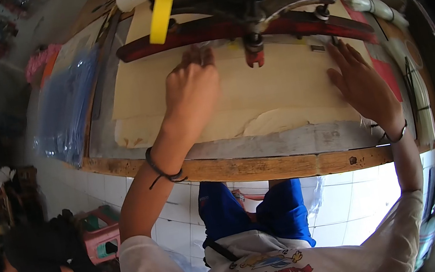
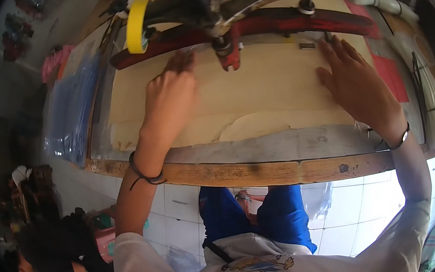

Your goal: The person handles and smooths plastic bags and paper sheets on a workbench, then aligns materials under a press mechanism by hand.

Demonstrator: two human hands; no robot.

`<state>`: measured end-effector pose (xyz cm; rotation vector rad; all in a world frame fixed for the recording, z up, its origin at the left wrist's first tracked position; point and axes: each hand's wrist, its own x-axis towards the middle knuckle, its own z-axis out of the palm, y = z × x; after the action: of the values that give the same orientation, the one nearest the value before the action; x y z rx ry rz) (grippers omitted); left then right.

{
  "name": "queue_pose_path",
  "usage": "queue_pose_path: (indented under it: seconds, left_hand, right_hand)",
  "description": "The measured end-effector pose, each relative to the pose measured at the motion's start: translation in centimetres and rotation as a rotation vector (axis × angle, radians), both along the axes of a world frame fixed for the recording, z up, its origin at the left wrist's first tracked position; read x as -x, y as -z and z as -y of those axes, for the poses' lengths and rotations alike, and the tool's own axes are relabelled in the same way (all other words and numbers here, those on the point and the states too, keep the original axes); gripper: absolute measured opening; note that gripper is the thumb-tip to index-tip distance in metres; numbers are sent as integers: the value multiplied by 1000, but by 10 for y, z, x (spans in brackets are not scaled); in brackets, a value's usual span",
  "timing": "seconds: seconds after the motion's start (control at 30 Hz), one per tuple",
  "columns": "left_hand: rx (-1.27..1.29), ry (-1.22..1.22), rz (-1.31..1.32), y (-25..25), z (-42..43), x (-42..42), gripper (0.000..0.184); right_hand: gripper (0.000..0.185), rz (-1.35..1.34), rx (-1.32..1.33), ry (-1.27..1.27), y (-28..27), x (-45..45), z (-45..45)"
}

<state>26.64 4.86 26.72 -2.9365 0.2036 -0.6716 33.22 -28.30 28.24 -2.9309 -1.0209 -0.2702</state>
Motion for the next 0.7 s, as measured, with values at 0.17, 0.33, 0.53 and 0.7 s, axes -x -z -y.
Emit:
queue_pose_path:
  seconds: [0.17,0.33,0.53,0.7]
  left_hand:
    - [75,-23,-34,2,-3,-2,41]
    - [122,-209,-404,-32,11,2,36]
    - [195,-26,-68,4,-1,30,35]
    - [336,131,-44,17,-39,111,53]
  right_hand:
    - [51,51,25,29,0,3,-5]
    - [47,444,473,-204,5,-1,-2]
    - [52,193,-104,-34,30,18,22]
    - [46,16,-330,64,11,101,54]
